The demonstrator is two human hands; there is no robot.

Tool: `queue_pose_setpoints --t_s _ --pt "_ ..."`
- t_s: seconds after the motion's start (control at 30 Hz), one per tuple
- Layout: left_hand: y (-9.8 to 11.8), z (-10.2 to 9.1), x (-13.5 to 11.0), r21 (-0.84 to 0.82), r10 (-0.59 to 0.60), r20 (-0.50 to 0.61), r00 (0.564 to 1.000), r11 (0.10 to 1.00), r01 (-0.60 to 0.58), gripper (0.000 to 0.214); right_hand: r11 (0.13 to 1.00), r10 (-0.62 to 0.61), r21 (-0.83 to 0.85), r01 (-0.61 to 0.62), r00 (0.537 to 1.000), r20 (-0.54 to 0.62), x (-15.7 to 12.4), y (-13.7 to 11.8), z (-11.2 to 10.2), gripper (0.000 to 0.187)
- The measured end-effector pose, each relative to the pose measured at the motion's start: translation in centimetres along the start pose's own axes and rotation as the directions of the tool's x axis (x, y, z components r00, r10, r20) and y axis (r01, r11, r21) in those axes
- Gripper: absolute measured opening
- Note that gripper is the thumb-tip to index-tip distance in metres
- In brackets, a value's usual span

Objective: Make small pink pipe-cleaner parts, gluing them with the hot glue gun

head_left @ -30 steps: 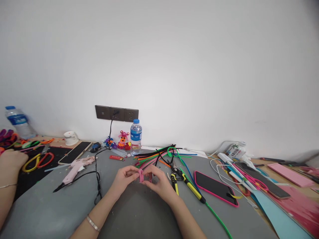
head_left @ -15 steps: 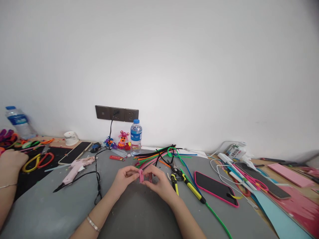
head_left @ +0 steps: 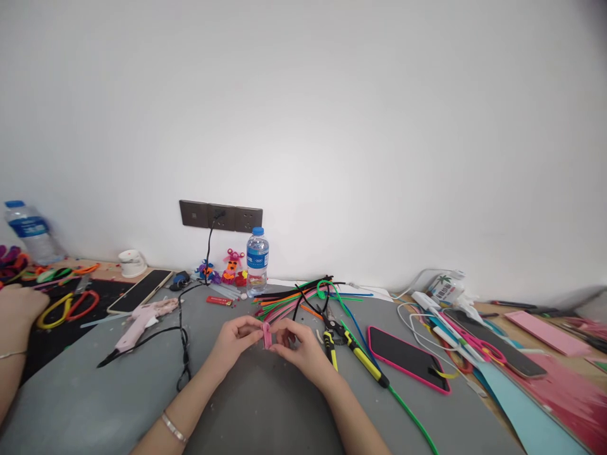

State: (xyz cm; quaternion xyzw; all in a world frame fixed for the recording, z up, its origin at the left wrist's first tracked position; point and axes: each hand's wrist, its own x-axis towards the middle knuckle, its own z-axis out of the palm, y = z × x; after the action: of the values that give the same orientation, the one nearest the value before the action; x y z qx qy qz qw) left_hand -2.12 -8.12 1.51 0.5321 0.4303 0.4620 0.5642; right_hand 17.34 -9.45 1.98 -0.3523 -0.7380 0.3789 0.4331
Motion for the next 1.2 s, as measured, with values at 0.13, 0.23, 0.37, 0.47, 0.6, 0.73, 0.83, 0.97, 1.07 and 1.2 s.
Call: queue_pose_setpoints --t_s 0.13,0.23,0.37,0.47,0.6,0.73,0.83,0.97,1.07,1.2 --pt "0.11 0.05 -0.02 0.000 -0.002 -0.007 1.000 1.000 0.002 0.029 1.000 0.010 -0.003 -0.010 1.000 0.004 -0.01 -0.07 -0.03 0.021" --pt "0.19 0.08 -0.06 0.014 0.008 -0.002 1.000 1.000 -0.008 0.030 1.000 0.024 -0.004 -0.024 1.000 0.008 0.00 -0.07 -0.02 0.022" --pt "0.12 0.06 -0.07 0.014 0.009 0.005 1.000 1.000 -0.010 0.030 0.998 0.054 0.011 -0.054 0.998 0.012 -0.04 0.05 0.02 0.025" --pt "0.07 0.04 -0.04 0.009 0.008 0.012 1.000 1.000 -0.009 0.029 0.997 0.074 0.020 -0.074 0.997 0.011 -0.08 0.09 0.05 0.024" --pt "0.10 0.03 -0.05 0.004 0.012 0.016 1.000 1.000 -0.012 0.029 0.997 0.072 0.031 -0.072 0.997 0.006 -0.08 0.09 0.05 0.022" --pt "0.05 0.03 -0.07 -0.014 0.005 0.016 1.000 1.000 -0.004 0.028 0.996 0.077 0.049 -0.078 0.997 0.014 -0.10 0.17 0.05 0.022" --pt "-0.04 0.05 -0.07 -0.026 0.004 0.012 1.000 1.000 -0.003 0.027 0.995 0.081 0.058 -0.082 0.997 0.017 -0.08 0.27 0.07 0.022" --pt "0.00 0.05 -0.02 -0.026 -0.002 0.016 1.000 1.000 0.003 0.028 0.996 0.075 0.049 -0.076 0.997 0.015 -0.04 0.39 0.07 0.024" --pt "0.08 0.05 0.01 -0.021 0.001 0.018 1.000 1.000 -0.001 0.027 0.996 0.073 0.046 -0.074 0.997 0.022 -0.07 0.52 0.05 0.026" --pt "0.06 0.06 -0.02 -0.019 0.008 0.022 1.000 1.000 -0.007 0.027 0.995 0.085 0.054 -0.087 0.996 0.028 -0.15 0.69 0.07 0.027"
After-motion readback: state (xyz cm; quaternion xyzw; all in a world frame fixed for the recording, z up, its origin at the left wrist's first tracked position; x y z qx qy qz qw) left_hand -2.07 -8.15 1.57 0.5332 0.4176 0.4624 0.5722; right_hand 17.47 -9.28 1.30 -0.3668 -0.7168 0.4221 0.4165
